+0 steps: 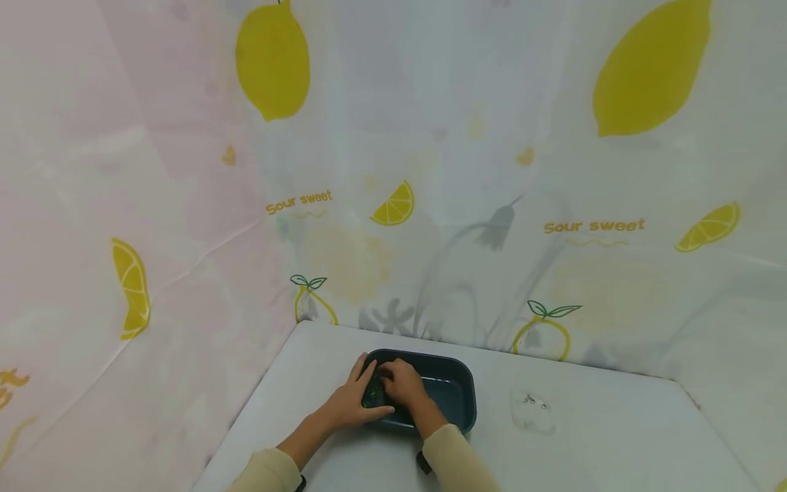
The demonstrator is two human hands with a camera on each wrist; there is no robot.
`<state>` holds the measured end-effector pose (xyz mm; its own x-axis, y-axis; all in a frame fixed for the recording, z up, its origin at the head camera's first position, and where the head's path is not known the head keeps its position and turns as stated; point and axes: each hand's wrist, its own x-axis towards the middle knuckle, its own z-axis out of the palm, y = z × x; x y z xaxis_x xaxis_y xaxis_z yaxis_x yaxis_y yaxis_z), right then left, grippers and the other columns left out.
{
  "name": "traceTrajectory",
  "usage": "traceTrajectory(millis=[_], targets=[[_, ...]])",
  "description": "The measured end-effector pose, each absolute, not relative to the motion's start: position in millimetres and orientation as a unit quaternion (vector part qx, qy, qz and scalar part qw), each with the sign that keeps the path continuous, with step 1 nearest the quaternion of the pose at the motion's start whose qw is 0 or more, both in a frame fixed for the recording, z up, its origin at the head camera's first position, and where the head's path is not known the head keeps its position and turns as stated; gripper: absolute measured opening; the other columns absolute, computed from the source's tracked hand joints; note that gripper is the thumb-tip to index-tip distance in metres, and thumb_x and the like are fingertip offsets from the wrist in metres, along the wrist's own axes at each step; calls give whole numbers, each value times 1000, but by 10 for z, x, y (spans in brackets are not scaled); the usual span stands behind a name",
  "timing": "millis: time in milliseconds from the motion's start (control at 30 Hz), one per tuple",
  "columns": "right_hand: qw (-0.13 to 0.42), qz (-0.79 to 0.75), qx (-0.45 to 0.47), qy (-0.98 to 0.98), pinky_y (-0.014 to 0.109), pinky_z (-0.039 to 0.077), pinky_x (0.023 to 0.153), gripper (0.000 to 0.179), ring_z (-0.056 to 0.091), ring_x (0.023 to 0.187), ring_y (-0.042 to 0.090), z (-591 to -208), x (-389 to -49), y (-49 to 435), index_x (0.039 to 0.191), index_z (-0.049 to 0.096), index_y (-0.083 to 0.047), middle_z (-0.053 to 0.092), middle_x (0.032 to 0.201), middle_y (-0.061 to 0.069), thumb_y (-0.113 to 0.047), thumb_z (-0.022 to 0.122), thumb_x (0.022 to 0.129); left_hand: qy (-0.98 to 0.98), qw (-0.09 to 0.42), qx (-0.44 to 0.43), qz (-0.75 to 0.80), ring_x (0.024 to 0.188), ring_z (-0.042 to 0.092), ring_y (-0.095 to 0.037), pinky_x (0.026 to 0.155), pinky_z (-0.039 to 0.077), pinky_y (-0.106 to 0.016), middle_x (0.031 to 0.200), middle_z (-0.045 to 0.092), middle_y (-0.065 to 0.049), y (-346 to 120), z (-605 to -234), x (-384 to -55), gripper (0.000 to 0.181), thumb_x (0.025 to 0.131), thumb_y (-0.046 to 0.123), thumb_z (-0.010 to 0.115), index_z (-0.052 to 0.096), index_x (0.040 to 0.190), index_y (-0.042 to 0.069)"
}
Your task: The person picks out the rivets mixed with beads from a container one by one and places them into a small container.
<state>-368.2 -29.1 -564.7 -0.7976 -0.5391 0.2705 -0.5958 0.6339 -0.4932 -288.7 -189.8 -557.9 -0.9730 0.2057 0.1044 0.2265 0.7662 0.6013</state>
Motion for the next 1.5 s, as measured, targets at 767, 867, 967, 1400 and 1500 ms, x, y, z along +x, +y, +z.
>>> traceTrajectory(millis=[767,867,967,1400,1500], targets=[[41,281,310,-907,37,54,70,14,64,82,20,-5694,-3674,-293,101,75,-8,66,92,5,-11,71,88,-945,8,-110,-309,103,63,-35,86,51,-55,166,2,-16,-1890,-5575,-2873,103,84,66,65,20,159,10],[42,282,307,-908,36,54,71,12,64,82,20,-5691,-3678,-293,99,76,-7,66,91,4,-11,71,88,-946,11,-111,-305,99,64,-33,86,51,-54,166,3,-16,-1888,-5560,-2876,103,84,66,64,20,159,11],[43,284,306,-908,36,54,71,11,64,82,20,-5689,-3678,-290,98,75,-7,66,91,5,-11,71,89,-946,14,-109,-305,99,65,-33,86,51,-53,166,4,-16,-1883,-5554,-2869,102,84,66,65,21,159,11],[29,315,293,-902,37,56,69,8,69,81,23,-5663,-3646,-266,94,75,-6,74,90,8,-9,72,88,-945,10,-106,-311,109,62,-40,88,49,-61,166,3,-16,-1868,-5568,-2849,101,84,65,65,23,158,10],[33,319,293,-900,36,56,68,8,68,79,22,-5660,-3658,-268,94,75,-5,73,89,8,-8,72,87,-945,14,-107,-310,110,62,-40,89,49,-61,166,3,-16,-1869,-5565,-2865,102,84,65,65,23,158,10]])
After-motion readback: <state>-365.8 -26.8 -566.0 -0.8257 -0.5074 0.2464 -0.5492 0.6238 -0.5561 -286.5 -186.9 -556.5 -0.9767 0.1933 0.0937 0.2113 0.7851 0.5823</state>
